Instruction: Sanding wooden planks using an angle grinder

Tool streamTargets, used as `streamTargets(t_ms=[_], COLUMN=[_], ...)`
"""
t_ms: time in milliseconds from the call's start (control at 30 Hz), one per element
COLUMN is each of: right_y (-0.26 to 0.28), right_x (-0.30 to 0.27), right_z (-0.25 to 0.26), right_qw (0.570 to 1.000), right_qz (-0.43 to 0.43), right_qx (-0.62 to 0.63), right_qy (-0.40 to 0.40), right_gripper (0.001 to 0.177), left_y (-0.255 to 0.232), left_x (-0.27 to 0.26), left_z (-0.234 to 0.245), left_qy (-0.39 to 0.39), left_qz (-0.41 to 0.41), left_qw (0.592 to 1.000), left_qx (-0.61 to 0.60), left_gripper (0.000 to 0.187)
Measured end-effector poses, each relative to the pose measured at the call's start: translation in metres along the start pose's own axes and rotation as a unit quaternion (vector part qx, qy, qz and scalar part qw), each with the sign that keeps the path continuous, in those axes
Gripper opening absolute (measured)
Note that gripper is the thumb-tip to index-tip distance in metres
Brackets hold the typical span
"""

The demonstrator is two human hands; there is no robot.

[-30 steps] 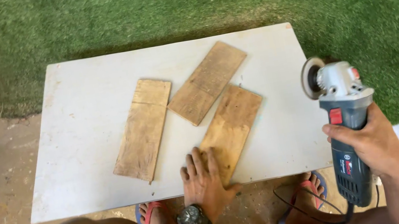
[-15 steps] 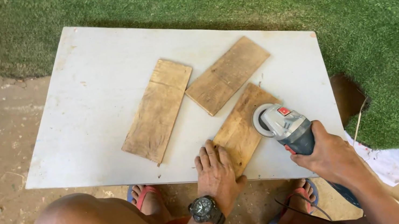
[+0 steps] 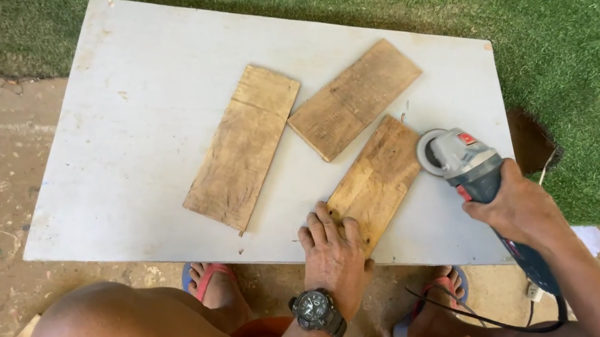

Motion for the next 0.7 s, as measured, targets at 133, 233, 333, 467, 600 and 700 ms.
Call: streamTargets(t_ms=[133,233,333,467,600,700], right_y=[-0.002,0.004,0.006,0.005,0.0,-0.008], right_x=[-0.004,-0.019,-0.031,-0.026,-0.008,-0.001], right_z=[0.002,-0.009,-0.021,-0.02,-0.004,-0.003], right_qw=[1.0,0.998,0.997,0.997,0.999,1.0], right_qz=[-0.011,-0.001,0.027,0.046,-0.009,-0.018], right_qx=[0.021,0.044,-0.023,-0.026,0.034,0.014], right_qy=[0.007,0.048,0.066,0.048,0.036,0.001], right_gripper=[0.071,0.082,0.078,0.078,0.082,0.077], left_y=[0.0,0.001,0.001,0.004,0.004,0.004], left_x=[0.0,0.002,0.002,0.002,0.002,0.002], left_z=[0.003,0.004,0.005,0.003,0.0,0.002], left_qy=[-0.004,-0.003,0.002,0.014,0.005,0.003], left_qz=[0.0,-0.005,-0.005,-0.01,-0.013,-0.009], left_qw=[1.0,1.0,1.0,0.999,0.999,0.999], left_qx=[-0.019,-0.019,-0.021,-0.041,-0.041,-0.05], left_gripper=[0.094,0.093,0.091,0.085,0.088,0.081])
Point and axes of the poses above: each hand's wrist, its own x-axis towards the middle knuckle, its own z-axis out of the back of the hand, y = z × x, the point moved 4 cm from there along x, towards the middle knuckle, and after that the axes turned 4 degrees about -y, right-handed, at the moved point
